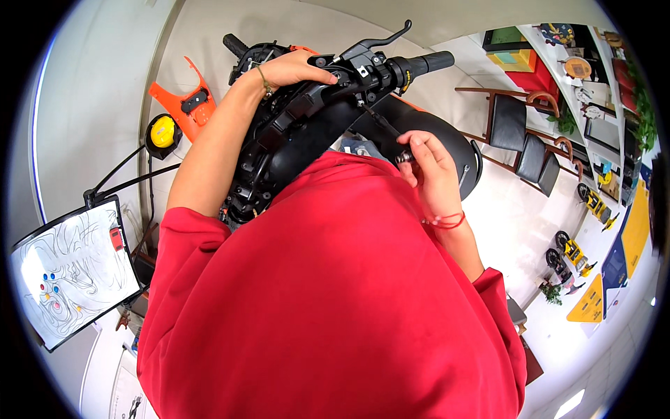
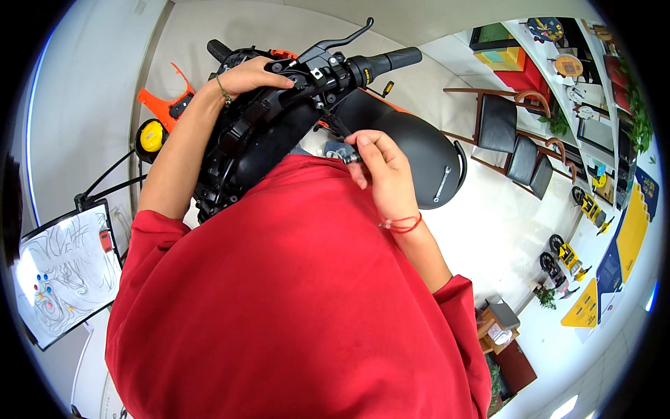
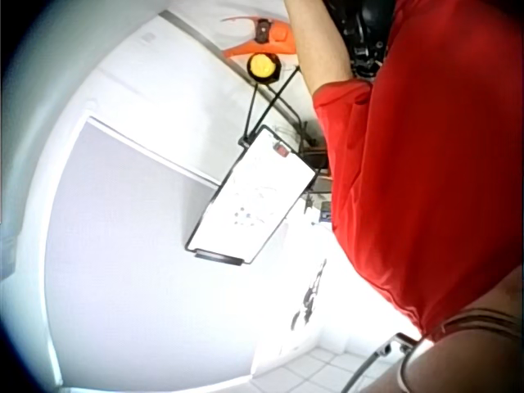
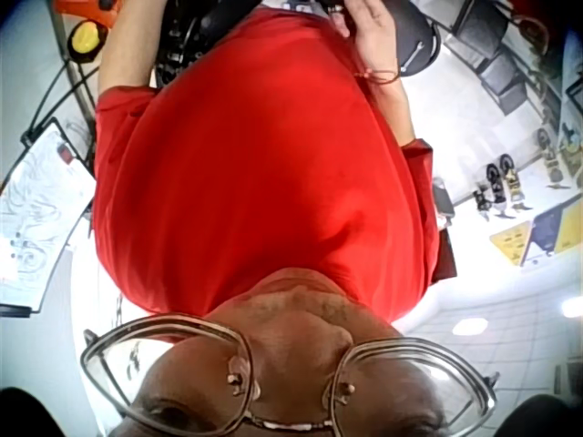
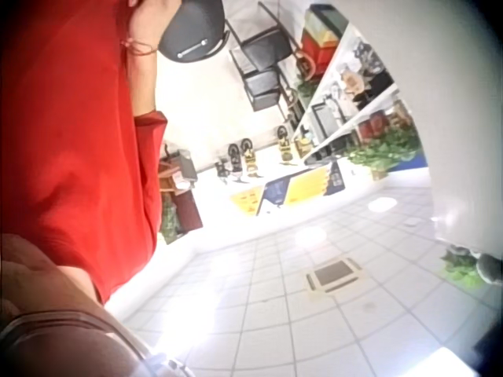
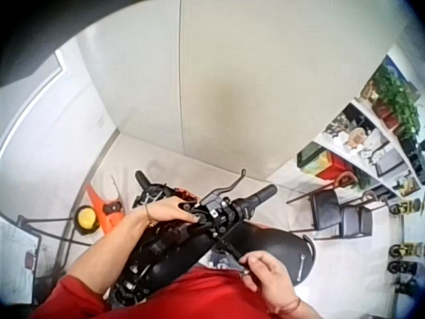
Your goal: The person assembles a scooter by attaching the seat to the frame using a wrench. They then pick up the handlebar assembly and secure it to the front of the scooter frame, tightening the bolts with the wrench. The person works methodically, moving between the seat and handlebar areas to complete the assembly.
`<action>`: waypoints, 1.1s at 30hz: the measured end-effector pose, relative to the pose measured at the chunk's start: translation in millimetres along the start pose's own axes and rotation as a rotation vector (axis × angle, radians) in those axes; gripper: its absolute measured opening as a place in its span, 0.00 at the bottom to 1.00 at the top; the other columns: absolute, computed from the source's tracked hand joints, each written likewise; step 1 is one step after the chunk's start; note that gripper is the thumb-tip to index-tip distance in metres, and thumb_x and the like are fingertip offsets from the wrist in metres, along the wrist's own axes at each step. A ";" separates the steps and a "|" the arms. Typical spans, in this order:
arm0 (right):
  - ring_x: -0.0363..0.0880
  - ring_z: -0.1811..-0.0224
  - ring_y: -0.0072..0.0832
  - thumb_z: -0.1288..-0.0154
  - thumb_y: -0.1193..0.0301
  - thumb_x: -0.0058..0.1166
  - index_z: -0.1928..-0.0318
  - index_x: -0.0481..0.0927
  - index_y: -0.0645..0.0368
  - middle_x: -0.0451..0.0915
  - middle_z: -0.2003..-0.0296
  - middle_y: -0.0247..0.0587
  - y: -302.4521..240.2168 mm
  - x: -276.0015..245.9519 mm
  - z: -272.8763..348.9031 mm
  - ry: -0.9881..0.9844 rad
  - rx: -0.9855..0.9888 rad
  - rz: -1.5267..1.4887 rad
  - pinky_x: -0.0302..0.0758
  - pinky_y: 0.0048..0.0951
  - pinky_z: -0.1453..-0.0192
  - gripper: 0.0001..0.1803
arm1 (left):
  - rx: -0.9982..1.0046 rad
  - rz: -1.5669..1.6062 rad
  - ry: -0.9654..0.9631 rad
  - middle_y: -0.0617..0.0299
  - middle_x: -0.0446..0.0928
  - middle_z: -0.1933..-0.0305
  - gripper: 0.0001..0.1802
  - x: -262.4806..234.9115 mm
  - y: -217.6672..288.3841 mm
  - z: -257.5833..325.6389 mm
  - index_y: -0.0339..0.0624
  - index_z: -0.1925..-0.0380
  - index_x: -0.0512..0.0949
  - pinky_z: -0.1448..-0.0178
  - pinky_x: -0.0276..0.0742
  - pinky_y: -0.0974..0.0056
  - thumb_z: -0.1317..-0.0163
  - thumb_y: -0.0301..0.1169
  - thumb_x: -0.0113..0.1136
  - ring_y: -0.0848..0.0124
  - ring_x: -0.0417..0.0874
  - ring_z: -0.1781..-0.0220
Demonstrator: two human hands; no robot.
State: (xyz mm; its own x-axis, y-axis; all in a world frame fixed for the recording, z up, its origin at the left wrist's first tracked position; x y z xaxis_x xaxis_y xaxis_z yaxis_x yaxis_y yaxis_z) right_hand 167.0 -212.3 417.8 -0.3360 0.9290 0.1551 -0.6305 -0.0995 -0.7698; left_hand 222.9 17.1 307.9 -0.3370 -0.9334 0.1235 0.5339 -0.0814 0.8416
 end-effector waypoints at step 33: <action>0.69 0.77 0.32 0.47 0.72 0.67 0.58 0.83 0.59 0.69 0.79 0.36 -74.2 30.3 41.6 0.151 -1.154 1.122 0.67 0.31 0.72 0.14 | -0.005 0.053 -0.036 0.60 0.81 0.57 0.28 4.0 5.4 5.2 0.34 0.47 0.76 0.52 0.78 0.70 0.49 0.32 0.69 0.75 0.81 0.59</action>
State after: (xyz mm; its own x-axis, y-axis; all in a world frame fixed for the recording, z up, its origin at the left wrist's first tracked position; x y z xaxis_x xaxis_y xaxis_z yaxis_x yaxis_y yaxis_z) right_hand 174.5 -191.6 505.3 -0.1288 0.6087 -0.7829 0.7308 -0.4753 -0.4898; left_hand 220.3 14.7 315.7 -0.3360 -0.9232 0.1865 0.5554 -0.0343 0.8309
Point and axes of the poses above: each hand's wrist, its own z-axis away from the middle knuckle, its own x-axis out of the palm, y = z × x, the point moved 10 cm from there along -z, towards the middle knuckle
